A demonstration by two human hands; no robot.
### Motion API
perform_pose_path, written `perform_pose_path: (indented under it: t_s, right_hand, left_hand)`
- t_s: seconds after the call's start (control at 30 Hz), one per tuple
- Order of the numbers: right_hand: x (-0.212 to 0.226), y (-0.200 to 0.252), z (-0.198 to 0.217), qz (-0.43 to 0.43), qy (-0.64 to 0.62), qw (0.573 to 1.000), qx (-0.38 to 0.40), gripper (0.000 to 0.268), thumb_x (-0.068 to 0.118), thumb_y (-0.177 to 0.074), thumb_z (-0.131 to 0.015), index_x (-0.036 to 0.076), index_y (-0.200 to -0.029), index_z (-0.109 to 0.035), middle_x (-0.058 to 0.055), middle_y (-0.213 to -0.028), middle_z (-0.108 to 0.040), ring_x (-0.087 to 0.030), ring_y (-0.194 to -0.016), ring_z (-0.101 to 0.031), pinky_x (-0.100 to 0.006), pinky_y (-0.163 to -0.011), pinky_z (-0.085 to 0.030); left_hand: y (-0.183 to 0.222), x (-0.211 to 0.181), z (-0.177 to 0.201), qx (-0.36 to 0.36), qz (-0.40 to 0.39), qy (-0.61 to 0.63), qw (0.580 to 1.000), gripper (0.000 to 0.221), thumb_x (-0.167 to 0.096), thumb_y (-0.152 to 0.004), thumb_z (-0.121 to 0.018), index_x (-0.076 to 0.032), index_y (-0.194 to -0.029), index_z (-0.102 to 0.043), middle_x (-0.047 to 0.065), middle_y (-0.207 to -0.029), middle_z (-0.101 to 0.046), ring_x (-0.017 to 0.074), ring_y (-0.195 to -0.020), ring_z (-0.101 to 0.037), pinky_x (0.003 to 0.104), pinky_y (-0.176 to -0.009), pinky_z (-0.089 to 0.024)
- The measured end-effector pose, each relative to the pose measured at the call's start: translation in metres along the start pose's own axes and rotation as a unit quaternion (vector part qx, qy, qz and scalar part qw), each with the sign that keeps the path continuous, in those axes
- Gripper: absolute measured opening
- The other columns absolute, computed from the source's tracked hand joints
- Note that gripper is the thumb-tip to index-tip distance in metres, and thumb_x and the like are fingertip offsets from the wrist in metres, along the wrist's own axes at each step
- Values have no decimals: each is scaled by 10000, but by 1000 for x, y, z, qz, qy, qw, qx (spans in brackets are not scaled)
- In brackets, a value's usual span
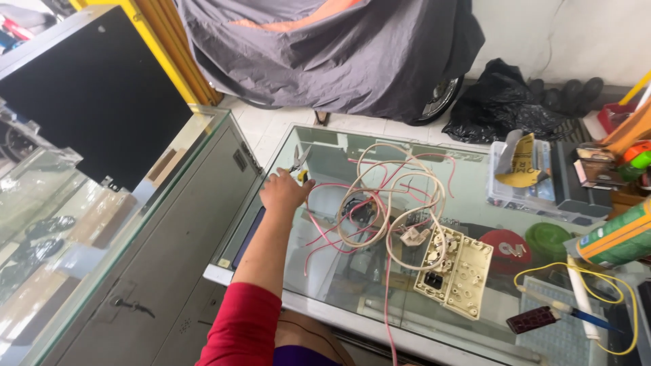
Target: Organizing and repairing electrical wires and sockets at a workbench, including soldering and stripping wires.
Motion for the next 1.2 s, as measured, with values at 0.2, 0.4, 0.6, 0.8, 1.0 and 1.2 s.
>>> perform_pose_path:
  t_s: [0.2,0.4,0.6,0.8,1.0,1.2]
  right_hand:
    - [55,23,-3,48,8,999,3,770,-84,-835,-802,186,-1507,-543,-136,-716,-668,-179,-612,-618,-258,-634,-454]
    - [217,42,-36,227,141,951,158,301,230,-976,-590,104,-1154,-798,-95,-1057,-805,-51,-613,-491,-200,-593,-406]
    - [335,18,-28,447,35,853,267,328,300,-1083,-542,158,-1366,-627,-199,-1406,-616,-358,-1356,-569,-413,-1136,-454]
    - [337,-15,13,478,-49,871,98,229,152,-972,-715,9,-1152,-719,-129,-1004,-734,-223,-920,-686,-329,-878,-581]
    - [296,-53,36,278,52,959,-16,242,275,-1033,-545,68,-950,-640,-108,-976,-679,-232,-868,-702,-375,-827,-627]
    - [313,-47,43,291,242,924,-61,239,211,-1068,-534,71,-1073,-727,-33,-629,-519,-115,-516,-430,-257,-475,-363]
  left_hand:
    - [-37,0,-14,50,34,-12,998,941,-665,-821,-685,25,-1430,-485,226,-1466,-474,379,-1299,-517,474,-966,-540]
    - [17,-6,41,62,53,262,962,495,-537,-868,-533,-91,-951,-733,86,-919,-704,281,-846,-669,411,-727,-558]
    - [96,-4,32,149,-93,716,675,541,-284,-828,-530,-25,-1302,-548,180,-1198,-643,325,-1046,-672,445,-822,-508]
    - [161,-17,-16,248,-185,818,485,602,-252,-759,-551,-53,-1327,-535,287,-1347,-619,386,-1119,-646,519,-921,-508]
    - [173,-66,-36,194,-175,735,625,601,-231,-848,-653,-18,-1402,-563,168,-1273,-693,281,-1143,-660,427,-938,-538]
    - [141,-137,-27,170,-217,675,685,602,-117,-848,-757,-69,-1417,-566,114,-1230,-685,230,-1116,-643,385,-979,-517]
Point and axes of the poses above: each hand's wrist, its own y-axis away from the middle knuckle, its own z-axis out of the back of the hand, x = y × z, the point moved 3 cm from there along -y, towards the middle knuckle
